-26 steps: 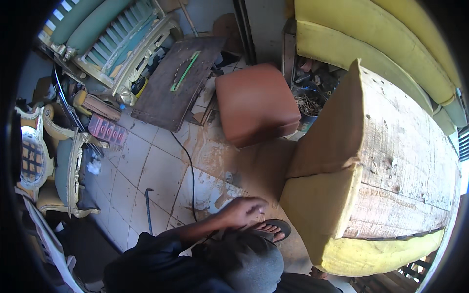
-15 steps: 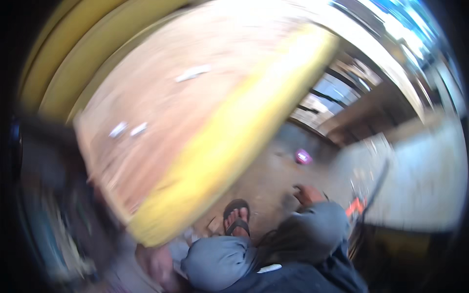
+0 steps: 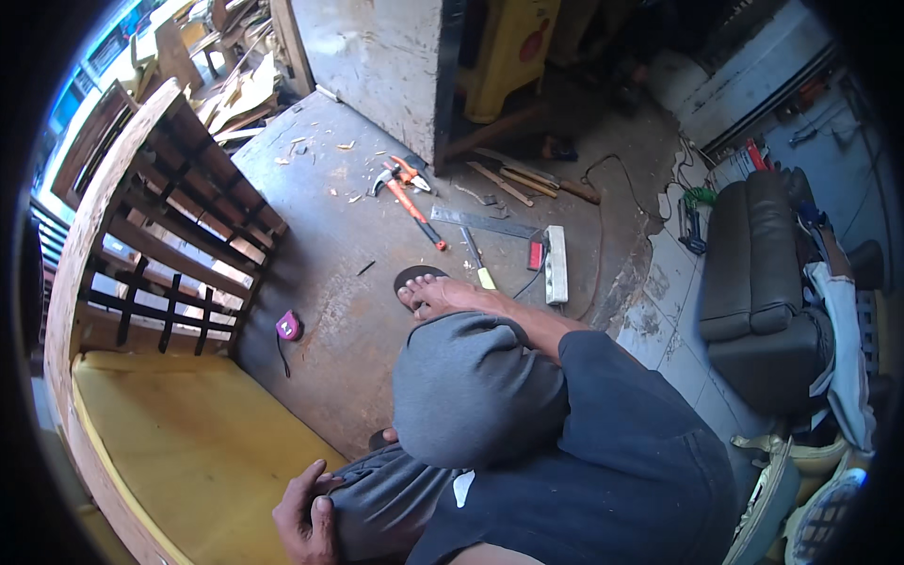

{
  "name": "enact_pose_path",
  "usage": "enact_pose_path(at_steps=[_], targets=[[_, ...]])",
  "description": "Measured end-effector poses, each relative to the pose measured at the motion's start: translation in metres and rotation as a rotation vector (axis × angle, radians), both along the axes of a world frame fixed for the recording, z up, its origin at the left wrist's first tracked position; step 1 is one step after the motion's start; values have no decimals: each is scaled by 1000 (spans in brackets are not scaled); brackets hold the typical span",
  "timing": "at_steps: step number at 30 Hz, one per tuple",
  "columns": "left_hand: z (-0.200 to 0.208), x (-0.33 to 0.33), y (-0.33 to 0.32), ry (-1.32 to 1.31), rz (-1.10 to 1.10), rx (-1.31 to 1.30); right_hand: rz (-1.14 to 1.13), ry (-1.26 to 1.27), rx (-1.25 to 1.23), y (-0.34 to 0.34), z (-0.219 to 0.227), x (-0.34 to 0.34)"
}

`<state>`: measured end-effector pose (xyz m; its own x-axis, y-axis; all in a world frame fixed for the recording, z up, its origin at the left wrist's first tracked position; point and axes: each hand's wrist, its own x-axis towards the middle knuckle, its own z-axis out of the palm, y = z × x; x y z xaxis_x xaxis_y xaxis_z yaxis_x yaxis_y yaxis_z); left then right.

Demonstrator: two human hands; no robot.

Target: The person assembles a wooden chair frame by measuring and marking wood, hammering nails, and attaching foam padding. They use a tape measure, hammer, and nails to secure components and fit foam pieces onto the frame.

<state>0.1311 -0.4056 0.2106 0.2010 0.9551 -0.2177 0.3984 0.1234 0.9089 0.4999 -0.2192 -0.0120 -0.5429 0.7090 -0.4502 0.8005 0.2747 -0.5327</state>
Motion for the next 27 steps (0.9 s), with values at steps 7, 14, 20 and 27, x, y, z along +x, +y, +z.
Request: enact_pose_path(at_steps=[7, 14, 20, 27], targets=[[-8, 0, 17, -79, 82, -154, -365, -402, -20, -8, -7, 29], [9, 20, 53, -6, 181, -341, -58, -231, -189, 37, 31, -8], [12, 51, 67, 1, 249, -371, 45, 19, -239, 82, -48, 4], [40, 122, 36, 26, 732, -385, 346, 62, -266, 120, -60, -35]])
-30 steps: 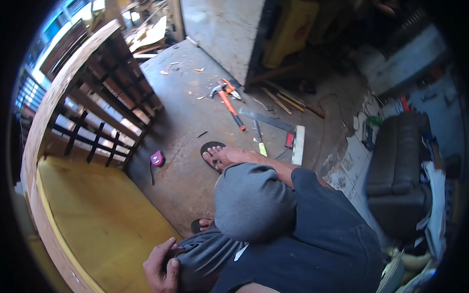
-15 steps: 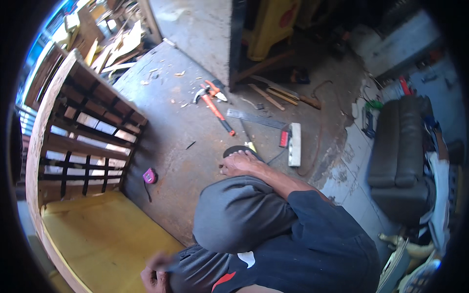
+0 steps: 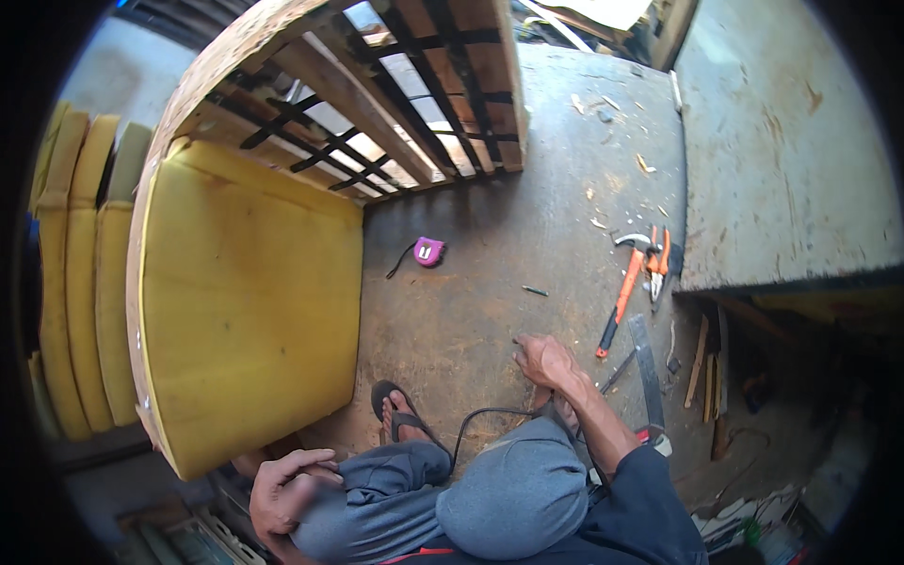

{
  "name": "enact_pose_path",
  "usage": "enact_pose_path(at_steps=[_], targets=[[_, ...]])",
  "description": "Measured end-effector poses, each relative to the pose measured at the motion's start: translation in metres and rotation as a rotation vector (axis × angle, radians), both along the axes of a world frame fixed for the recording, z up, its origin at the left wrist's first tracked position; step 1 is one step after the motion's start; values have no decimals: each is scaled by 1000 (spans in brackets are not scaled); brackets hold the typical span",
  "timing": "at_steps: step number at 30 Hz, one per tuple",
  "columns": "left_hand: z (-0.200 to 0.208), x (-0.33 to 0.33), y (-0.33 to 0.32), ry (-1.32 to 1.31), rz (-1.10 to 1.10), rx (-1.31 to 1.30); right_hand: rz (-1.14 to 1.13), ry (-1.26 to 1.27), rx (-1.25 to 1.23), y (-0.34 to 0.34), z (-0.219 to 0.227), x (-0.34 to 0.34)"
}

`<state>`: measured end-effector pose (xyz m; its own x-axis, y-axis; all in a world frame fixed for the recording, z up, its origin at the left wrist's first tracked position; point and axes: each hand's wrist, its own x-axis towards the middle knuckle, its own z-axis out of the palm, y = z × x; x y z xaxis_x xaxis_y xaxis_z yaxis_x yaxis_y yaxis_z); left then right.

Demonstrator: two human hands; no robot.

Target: The person assembles a wooden chair frame by measuring and marking wood, hammering nails, and attaching foam padding. They use a tape measure, hammer, and nails to secure components and fit foam pieces onto the frame.

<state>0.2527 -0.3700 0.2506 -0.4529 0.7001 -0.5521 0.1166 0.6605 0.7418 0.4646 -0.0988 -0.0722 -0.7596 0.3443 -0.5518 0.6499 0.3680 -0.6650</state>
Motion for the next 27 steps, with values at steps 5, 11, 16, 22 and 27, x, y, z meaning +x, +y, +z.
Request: enact_pose_path(at_steps=[5, 11, 16, 22, 27], targets=[[33, 63, -33, 350, 288, 4, 304, 109, -46, 6, 0, -60], [65, 131, -59, 656, 409, -2, 611, 248, -8, -16, 35, -122], [23, 146, -92, 698, 737, 34, 718, 183, 16, -39, 47, -140], [-2, 128, -143, 382, 1166, 317, 711, -1, 34, -78, 32, -116], [-29, 69, -192, -105, 857, 383, 600, -147, 16, -81, 42, -99]])
